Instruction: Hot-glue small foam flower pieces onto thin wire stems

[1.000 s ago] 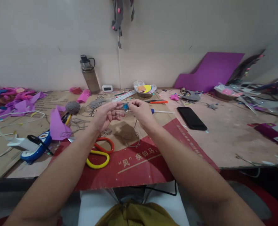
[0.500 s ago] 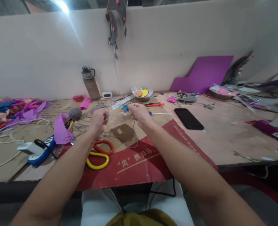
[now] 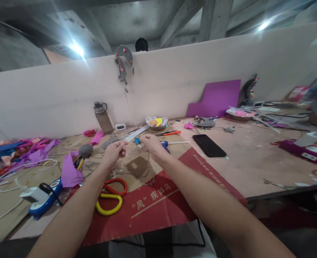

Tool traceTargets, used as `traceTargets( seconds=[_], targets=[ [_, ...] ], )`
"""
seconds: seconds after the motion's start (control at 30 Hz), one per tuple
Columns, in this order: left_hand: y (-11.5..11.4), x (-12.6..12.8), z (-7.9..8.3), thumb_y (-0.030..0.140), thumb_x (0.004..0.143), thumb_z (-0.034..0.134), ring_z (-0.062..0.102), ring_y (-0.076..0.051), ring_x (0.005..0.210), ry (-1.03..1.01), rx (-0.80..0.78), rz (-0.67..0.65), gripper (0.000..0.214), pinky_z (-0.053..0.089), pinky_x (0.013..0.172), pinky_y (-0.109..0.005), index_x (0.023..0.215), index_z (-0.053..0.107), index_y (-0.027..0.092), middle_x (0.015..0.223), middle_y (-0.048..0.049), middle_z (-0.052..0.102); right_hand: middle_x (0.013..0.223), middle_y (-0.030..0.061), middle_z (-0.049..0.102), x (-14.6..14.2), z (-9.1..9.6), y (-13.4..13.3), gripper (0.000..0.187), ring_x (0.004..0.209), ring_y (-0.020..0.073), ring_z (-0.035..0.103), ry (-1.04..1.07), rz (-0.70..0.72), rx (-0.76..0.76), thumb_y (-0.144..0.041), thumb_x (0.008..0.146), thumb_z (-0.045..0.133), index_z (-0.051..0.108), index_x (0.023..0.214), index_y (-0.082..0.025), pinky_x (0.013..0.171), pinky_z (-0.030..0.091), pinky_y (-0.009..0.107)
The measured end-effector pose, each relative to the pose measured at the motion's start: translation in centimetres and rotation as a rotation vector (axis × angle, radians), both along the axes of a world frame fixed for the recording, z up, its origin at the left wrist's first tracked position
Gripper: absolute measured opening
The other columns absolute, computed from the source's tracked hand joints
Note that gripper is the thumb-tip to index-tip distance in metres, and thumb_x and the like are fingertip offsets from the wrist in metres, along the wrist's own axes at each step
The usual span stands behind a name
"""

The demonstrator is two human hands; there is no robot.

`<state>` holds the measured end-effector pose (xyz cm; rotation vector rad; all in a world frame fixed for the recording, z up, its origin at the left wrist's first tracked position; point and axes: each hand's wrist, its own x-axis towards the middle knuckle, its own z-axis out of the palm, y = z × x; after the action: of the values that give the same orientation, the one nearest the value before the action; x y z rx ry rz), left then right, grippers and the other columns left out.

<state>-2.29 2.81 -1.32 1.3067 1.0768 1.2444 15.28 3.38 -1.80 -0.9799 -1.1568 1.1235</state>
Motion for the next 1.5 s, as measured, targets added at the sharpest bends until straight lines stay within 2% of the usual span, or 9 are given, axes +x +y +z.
traceTargets(
  seconds=[0.17,0.3,0.77,0.87,0.93,1.0,1.1,1.27,1.5],
  targets=[
    [0.1,-0.3,0.2,0.026,0.063,0.06,0.03,-0.004,0.036,-0.065,-0.021,0.07,0.014,0.02,0.039,-0.018,0.065,0.05,0.016,0.046,0.0074,0.037,0.051,-0.0082,0.037,-0.1,-0.4,0.4,0.013,0.048,0.0066,0.028,-0.017,-0.018,0.001,-0.03,0.06,0.054,0.047,0.058,-0.02,0.048,0.024,0.023],
    [0.4,-0.5,-0.1,0.024,0.061,0.051,0.024,-0.004,0.032,-0.052,-0.042,0.161,0.019,0.012,0.037,-0.017,0.052,0.034,0.019,0.041,0.0087,0.025,0.05,-0.008,0.036,-0.2,-0.4,1.0,0.013,0.048,0.0067,0.028,-0.024,-0.039,-0.009,-0.031,0.061,0.053,0.047,0.057,-0.02,0.047,0.023,0.023],
    [0.7,-0.1,-0.7,0.024,0.073,0.054,0.025,-0.004,0.032,-0.028,-0.049,0.134,0.03,0.016,0.036,-0.016,0.055,0.03,0.02,0.042,0.0093,0.026,0.049,-0.0078,0.036,-0.1,-0.9,0.3,0.013,0.049,0.007,0.03,-0.077,-0.037,0.02,-0.029,0.058,0.051,0.043,0.053,-0.02,0.05,0.022,0.023],
    [0.7,0.0,-1.0,0.029,0.076,0.057,0.029,-0.004,0.034,-0.031,-0.012,0.127,0.032,0.022,0.037,-0.017,0.056,0.033,0.02,0.043,0.0085,0.03,0.049,-0.0082,0.034,-0.1,-1.4,0.4,0.016,0.049,0.0066,0.029,-0.093,-0.03,0.022,-0.03,0.058,0.052,0.042,0.052,-0.02,0.05,0.021,0.023],
    [0.7,0.0,-1.1,0.035,0.079,0.058,0.04,-0.006,0.04,0.054,0.103,0.145,0.028,0.03,0.04,-0.018,0.061,0.045,0.018,0.047,0.0052,0.043,0.049,-0.0084,0.033,-0.2,-1.6,0.4,0.018,0.048,0.0064,0.028,-0.105,-0.029,0.017,-0.032,0.059,0.052,0.04,0.053,-0.02,0.049,0.02,0.023],
    [0.5,0.1,-1.1,0.038,0.078,0.061,0.056,-0.011,0.054,0.161,0.176,0.14,0.024,0.039,0.046,-0.02,0.07,0.057,0.016,0.061,-0.0012,0.059,0.049,-0.0085,0.033,-0.3,-1.8,0.4,0.02,0.048,0.0065,0.027,-0.117,-0.031,0.01,-0.034,0.059,0.053,0.04,0.053,-0.021,0.049,0.02,0.023],
    [0.3,0.2,-1.0,0.035,0.073,0.065,0.064,-0.015,0.069,0.172,0.183,0.107,0.023,0.043,0.052,-0.021,0.081,0.064,0.014,0.076,-0.0059,0.067,0.05,-0.0084,0.034,-0.3,-1.9,0.4,0.019,0.048,0.0069,0.029,-0.13,-0.036,0.004,-0.036,0.06,0.054,0.043,0.055,-0.02,0.049,0.022,0.023],
    [0.4,0.3,-1.1,0.026,0.07,0.062,0.06,-0.012,0.059,0.046,0.112,0.069,0.019,0.043,0.054,-0.023,0.081,0.066,0.011,0.072,-0.0065,0.066,0.053,-0.0078,0.036,-0.2,-1.8,0.3,0.019,0.049,0.0069,0.028,-0.131,-0.029,0.001,-0.038,0.061,0.053,0.046,0.059,-0.02,0.048,0.023,0.023],
    [0.7,0.1,-1.7,0.016,0.06,0.051,0.035,-0.006,0.041,0.124,0.094,0.111,0.009,0.022,0.043,-0.02,0.055,0.058,0.014,0.045,0.0034,0.044,0.052,-0.0082,0.035,-0.1,-1.3,0.0,0.02,0.047,0.0069,0.027,-0.108,-0.023,0.001,-0.039,0.062,0.053,0.045,0.061,-0.021,0.046,0.022,0.023]
  ],
)
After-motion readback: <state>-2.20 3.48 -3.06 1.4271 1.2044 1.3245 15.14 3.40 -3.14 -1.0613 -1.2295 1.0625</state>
